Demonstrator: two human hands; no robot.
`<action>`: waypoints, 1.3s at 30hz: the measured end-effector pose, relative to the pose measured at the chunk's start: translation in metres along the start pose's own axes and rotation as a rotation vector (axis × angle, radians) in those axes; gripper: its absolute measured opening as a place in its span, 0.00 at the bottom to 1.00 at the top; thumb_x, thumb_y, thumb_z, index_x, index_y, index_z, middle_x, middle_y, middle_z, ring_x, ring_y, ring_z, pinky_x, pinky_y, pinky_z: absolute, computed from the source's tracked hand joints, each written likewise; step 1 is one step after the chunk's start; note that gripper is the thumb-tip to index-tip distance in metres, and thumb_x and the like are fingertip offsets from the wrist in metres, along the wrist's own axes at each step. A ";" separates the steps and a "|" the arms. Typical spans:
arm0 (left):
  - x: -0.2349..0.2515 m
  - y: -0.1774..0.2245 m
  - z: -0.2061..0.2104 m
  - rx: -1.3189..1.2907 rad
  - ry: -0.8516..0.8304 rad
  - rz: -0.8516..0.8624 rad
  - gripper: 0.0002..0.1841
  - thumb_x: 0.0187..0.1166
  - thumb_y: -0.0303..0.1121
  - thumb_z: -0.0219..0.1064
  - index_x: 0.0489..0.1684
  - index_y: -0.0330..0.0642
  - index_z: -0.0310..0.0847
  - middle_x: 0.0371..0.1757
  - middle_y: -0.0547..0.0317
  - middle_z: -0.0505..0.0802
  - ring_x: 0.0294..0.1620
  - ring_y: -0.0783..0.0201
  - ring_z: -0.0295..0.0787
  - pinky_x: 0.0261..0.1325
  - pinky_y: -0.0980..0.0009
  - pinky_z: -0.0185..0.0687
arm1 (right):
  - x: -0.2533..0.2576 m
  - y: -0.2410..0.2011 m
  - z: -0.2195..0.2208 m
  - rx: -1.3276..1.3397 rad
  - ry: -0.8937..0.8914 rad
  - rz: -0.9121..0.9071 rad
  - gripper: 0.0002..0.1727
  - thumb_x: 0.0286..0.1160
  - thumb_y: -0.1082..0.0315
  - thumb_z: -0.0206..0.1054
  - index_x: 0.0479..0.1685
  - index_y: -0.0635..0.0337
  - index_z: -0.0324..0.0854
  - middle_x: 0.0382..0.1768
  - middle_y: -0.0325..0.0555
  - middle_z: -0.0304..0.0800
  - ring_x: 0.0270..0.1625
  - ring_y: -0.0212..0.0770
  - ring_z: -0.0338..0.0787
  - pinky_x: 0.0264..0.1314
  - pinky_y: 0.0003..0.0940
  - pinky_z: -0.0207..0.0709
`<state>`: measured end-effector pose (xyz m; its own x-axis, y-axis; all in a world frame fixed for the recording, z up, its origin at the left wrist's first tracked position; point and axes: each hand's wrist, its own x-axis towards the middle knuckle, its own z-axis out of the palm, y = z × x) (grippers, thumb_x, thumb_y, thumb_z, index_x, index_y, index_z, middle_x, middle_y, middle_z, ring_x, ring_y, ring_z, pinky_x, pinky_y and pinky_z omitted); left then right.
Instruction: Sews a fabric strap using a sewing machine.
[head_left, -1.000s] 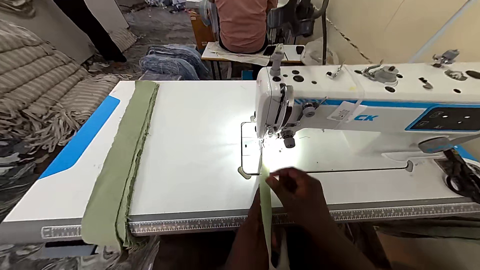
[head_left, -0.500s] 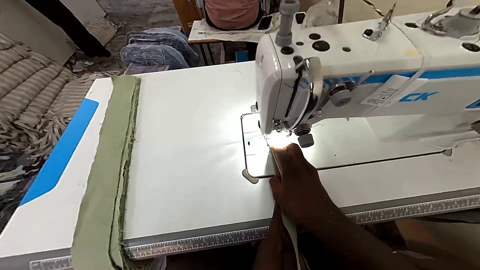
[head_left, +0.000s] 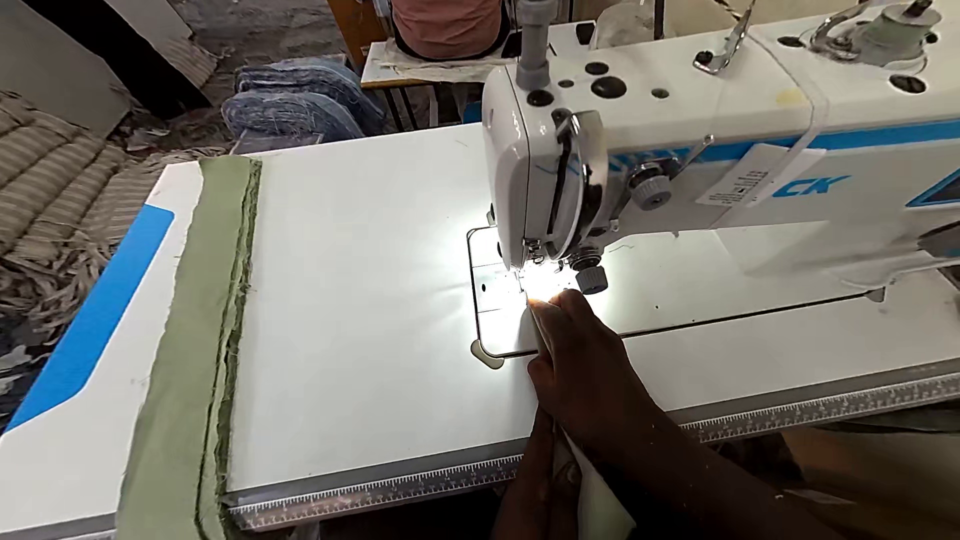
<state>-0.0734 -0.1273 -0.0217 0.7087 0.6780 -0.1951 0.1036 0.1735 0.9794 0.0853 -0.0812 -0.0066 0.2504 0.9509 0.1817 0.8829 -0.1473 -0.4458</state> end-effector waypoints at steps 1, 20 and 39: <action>0.000 -0.002 0.000 0.001 -0.008 0.009 0.34 0.90 0.22 0.51 0.91 0.18 0.35 0.92 0.31 0.56 0.90 0.62 0.62 0.90 0.69 0.61 | 0.000 0.000 0.000 0.000 -0.003 -0.003 0.31 0.59 0.68 0.75 0.70 0.61 0.83 0.54 0.48 0.82 0.50 0.43 0.86 0.47 0.34 0.84; -0.004 -0.005 0.005 -0.139 0.016 -0.068 0.36 0.89 0.20 0.49 0.94 0.28 0.30 0.88 0.46 0.65 0.41 0.77 0.86 0.48 0.75 0.87 | -0.001 -0.001 -0.003 -0.017 -0.028 -0.020 0.29 0.63 0.69 0.74 0.70 0.62 0.82 0.54 0.48 0.81 0.49 0.42 0.86 0.45 0.32 0.83; -0.009 0.010 0.007 0.074 0.028 -0.149 0.40 0.80 0.19 0.56 0.93 0.29 0.38 0.50 0.54 0.91 0.23 0.71 0.85 0.23 0.70 0.87 | -0.002 0.002 -0.002 -0.008 0.003 -0.039 0.29 0.63 0.69 0.74 0.70 0.62 0.83 0.55 0.48 0.81 0.48 0.42 0.86 0.43 0.32 0.84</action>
<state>-0.0740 -0.1371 -0.0095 0.6616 0.6688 -0.3391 0.2584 0.2212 0.9404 0.0873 -0.0839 -0.0062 0.2172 0.9552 0.2010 0.8952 -0.1128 -0.4313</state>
